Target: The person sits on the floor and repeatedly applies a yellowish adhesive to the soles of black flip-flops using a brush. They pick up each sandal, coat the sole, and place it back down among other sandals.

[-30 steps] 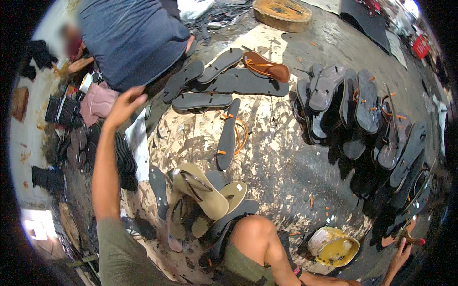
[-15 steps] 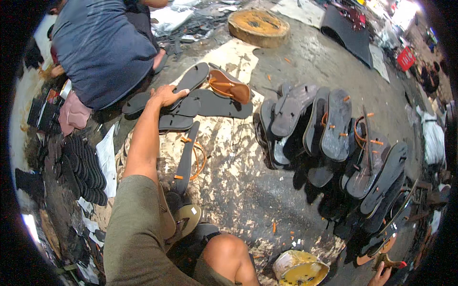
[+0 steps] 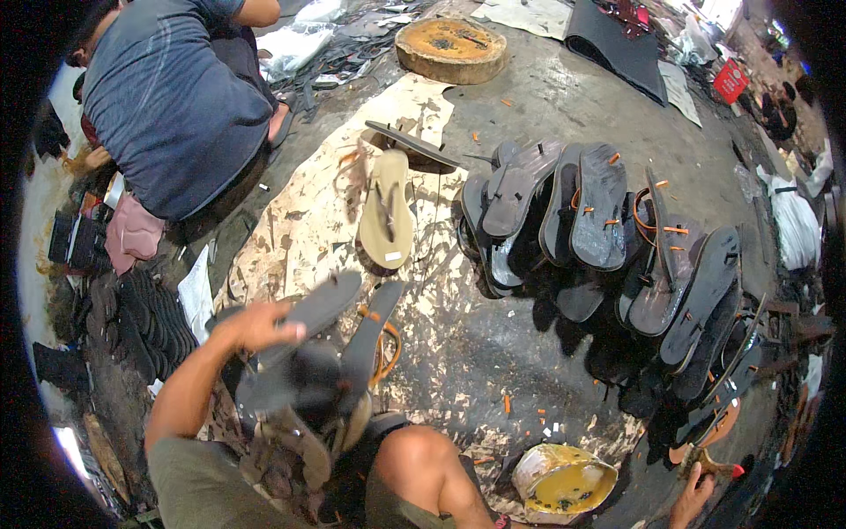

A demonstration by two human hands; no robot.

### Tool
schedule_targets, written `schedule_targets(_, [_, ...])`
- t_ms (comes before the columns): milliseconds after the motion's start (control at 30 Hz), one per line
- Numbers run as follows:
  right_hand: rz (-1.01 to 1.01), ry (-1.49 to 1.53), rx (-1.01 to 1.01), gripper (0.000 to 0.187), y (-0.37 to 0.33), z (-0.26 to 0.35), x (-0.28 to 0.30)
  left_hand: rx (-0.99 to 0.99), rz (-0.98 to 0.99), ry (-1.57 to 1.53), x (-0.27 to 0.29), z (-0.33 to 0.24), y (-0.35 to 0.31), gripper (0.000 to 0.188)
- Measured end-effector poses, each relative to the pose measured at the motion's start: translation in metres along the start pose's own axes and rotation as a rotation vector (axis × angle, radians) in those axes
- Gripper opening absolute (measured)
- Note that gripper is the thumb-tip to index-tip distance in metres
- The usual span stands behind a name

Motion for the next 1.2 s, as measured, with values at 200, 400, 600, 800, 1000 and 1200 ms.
schedule_targets(200, [-0.003,0.243,-0.076,0.032,0.008,-0.047,-0.048,-0.115,0.374,0.003,-0.007,-0.067,-0.050,0.081])
schedule_targets(400, [-0.191,0.513,0.212,0.034,0.023,0.000,-0.043,-0.827,-0.866,0.113,0.117,-0.158,0.120,0.051])
schedule_targets(600, [-0.130,0.317,0.059,0.044,-0.036,0.005,0.027,-0.248,-0.896,0.439,0.085,-0.214,0.284,0.062])
schedule_targets(800, [-0.176,0.399,-0.191,0.047,-0.057,-0.047,0.055,-0.394,-0.883,0.627,0.063,-0.194,0.307,0.045])
schedule_targets(1000, [-0.257,0.267,-0.210,0.049,-0.076,-0.097,0.026,-0.688,-0.737,0.717,0.038,-0.096,0.173,0.031])
schedule_targets(1200, [-0.122,0.388,-0.306,0.040,-0.072,-0.108,-0.064,-0.611,-0.424,0.275,-0.045,-0.066,-0.024,0.027])
Point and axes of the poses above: each hand's wrist, its own y-axis towards the middle knuckle, its own x-axis out of the back of the hand, z = x × y, the point moved 5 cm from there along y, towards the middle knuckle, and after that the axes turned 13 degrees about -y, right-handed, at the moved point
